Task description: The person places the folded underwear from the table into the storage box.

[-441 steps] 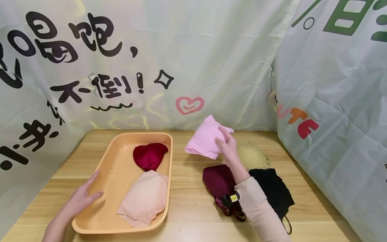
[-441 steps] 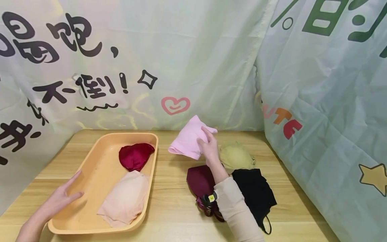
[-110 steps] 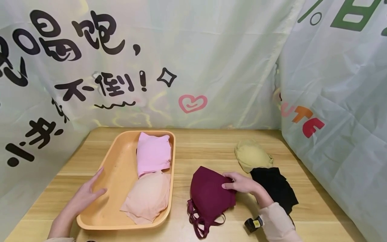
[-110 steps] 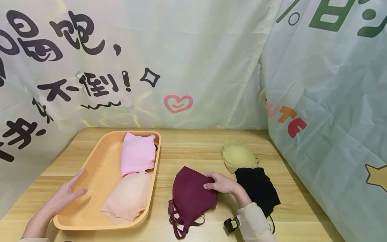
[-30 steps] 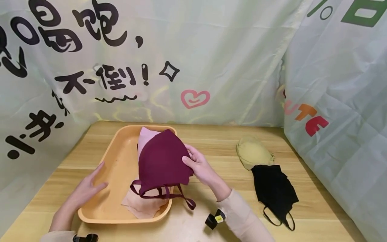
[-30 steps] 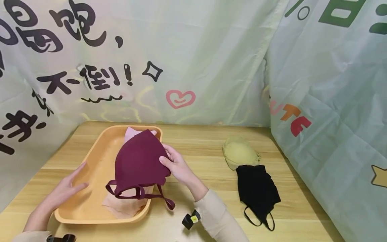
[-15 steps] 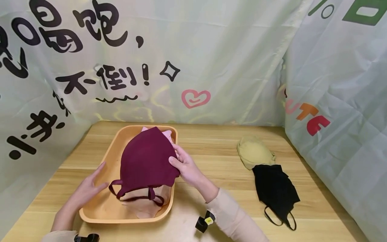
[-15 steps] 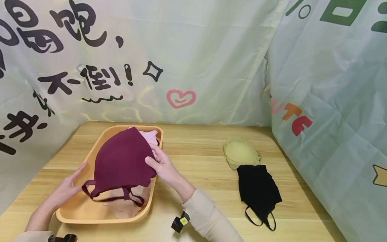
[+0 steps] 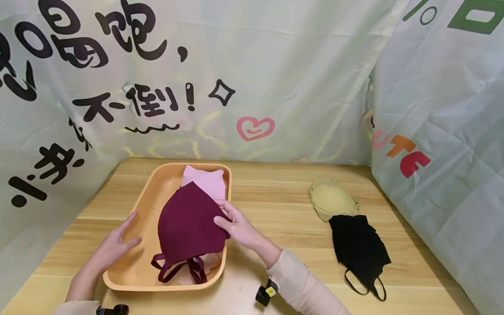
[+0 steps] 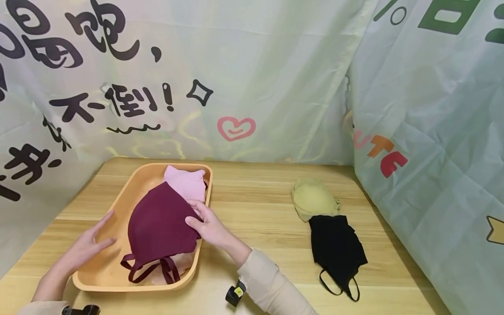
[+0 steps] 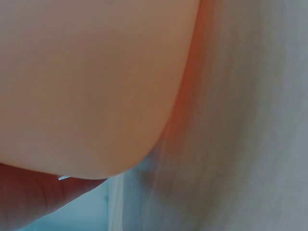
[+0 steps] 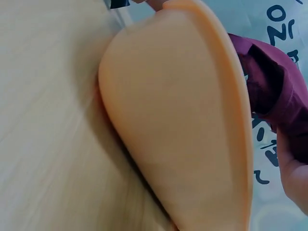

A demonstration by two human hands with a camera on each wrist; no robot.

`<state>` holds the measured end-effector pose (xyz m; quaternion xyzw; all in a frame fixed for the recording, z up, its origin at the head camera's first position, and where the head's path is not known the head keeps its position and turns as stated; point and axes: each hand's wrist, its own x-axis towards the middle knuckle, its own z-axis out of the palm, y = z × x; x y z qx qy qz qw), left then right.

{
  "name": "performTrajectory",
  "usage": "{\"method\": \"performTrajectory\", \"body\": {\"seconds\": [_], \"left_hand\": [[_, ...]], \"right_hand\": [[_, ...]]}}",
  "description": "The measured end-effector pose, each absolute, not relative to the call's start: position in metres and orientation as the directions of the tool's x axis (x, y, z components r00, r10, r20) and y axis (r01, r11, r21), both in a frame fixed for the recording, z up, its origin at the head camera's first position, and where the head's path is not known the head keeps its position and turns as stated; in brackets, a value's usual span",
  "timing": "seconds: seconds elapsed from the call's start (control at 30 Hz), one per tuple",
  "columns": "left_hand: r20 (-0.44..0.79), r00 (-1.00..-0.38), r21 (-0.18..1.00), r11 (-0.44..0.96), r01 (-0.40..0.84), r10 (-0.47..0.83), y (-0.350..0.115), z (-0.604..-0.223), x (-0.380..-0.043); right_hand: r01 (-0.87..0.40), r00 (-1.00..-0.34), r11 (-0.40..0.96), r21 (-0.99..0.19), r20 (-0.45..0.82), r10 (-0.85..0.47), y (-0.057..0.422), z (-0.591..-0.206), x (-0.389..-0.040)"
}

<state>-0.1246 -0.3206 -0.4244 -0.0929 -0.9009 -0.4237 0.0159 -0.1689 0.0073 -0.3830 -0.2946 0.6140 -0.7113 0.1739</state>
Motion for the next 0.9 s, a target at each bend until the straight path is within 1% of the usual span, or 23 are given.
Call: {"method": "performTrajectory", "body": {"seconds": [0.1, 0.23, 0.3, 0.43, 0.5, 0.67, 0.77, 0.9], "left_hand": [[0.109, -0.982, 0.763, 0.620, 0.182, 0.155, -0.320, -0.424, -0.124], [0.103, -0.983, 0.771, 0.612, 0.176, 0.153, -0.320, -0.425, -0.124], [0.106, -0.982, 0.773, 0.609, 0.179, 0.155, -0.320, -0.425, -0.124], [0.097, -0.983, 0.782, 0.598, 0.174, 0.159, -0.321, -0.425, -0.125], [0.094, -0.983, 0.785, 0.595, 0.172, 0.160, -0.321, -0.425, -0.126], [0.090, -0.983, 0.785, 0.595, 0.169, 0.160, -0.321, -0.424, -0.127], [0.076, -0.985, 0.779, 0.607, 0.157, 0.157, -0.321, -0.424, -0.127], [0.056, -0.986, 0.772, 0.619, 0.141, 0.156, -0.321, -0.424, -0.126]], "right_hand": [[-0.116, -0.771, -0.142, -0.983, 0.179, -0.611, 0.007, -0.384, -0.169], [-0.163, -0.761, -0.083, -0.983, 0.178, -0.623, 0.006, -0.386, -0.168], [-0.214, -0.749, -0.052, -0.975, 0.198, -0.632, 0.004, -0.387, -0.168], [-0.356, -0.735, 0.062, -0.932, 0.238, -0.634, 0.002, -0.388, -0.167], [-0.429, -0.733, 0.126, -0.894, 0.263, -0.628, 0.002, -0.388, -0.166], [-0.561, -0.722, 0.246, -0.790, 0.322, -0.612, 0.001, -0.392, -0.168], [-0.648, -0.704, 0.331, -0.686, 0.373, -0.604, 0.002, -0.396, -0.171], [-0.714, -0.687, 0.456, -0.532, 0.405, -0.603, 0.003, -0.400, -0.173]]}}
